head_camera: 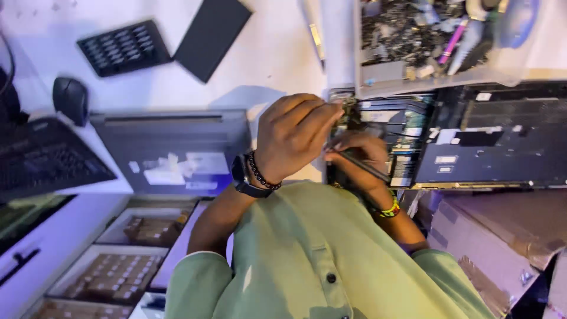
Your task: The person peels adhesive stickers and labels off the bottom cover of a laptop, using a pen-like pry tool to lift sticker edges and picking the residue and paper pieces off by hand. They work around the lid surface, removing several stickers one at a time.
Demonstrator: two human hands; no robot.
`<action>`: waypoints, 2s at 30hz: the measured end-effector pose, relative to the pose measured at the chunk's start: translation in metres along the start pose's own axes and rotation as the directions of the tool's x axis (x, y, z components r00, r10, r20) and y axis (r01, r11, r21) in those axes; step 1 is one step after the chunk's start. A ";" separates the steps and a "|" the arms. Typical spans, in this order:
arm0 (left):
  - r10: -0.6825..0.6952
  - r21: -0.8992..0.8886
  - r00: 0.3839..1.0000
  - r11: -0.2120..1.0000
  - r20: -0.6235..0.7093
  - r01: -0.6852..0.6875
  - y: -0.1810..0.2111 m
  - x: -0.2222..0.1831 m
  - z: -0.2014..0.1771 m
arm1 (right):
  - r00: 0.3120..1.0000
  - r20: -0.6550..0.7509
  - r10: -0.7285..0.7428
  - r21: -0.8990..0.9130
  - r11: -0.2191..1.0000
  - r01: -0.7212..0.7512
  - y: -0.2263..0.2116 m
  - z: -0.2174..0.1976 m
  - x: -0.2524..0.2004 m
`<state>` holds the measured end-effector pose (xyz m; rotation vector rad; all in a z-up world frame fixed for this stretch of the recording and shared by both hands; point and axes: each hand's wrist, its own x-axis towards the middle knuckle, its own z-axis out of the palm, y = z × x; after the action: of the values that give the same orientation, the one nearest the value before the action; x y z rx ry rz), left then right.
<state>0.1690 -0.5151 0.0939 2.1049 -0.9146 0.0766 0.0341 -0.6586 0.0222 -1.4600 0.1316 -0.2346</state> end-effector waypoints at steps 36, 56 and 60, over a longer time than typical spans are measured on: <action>0.246 0.457 0.937 0.823 0.248 -0.337 -0.174 -0.291 -0.222 | 0.903 0.338 -0.264 -0.850 0.326 0.413 0.006 0.367 -0.098; 0.530 0.632 0.809 0.542 0.255 -0.554 -0.183 -0.311 -0.213 | 0.679 0.714 -0.173 -0.674 0.095 0.733 0.009 0.325 -0.077; 0.513 0.611 0.829 0.590 0.221 -0.528 -0.184 -0.314 -0.209 | 0.686 0.695 -0.214 -0.703 -0.001 0.711 0.011 0.334 -0.082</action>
<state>0.1062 -0.1110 0.0002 2.3603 -1.6962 0.7967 0.0324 -0.3152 0.0429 -2.8675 -0.8100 -0.4643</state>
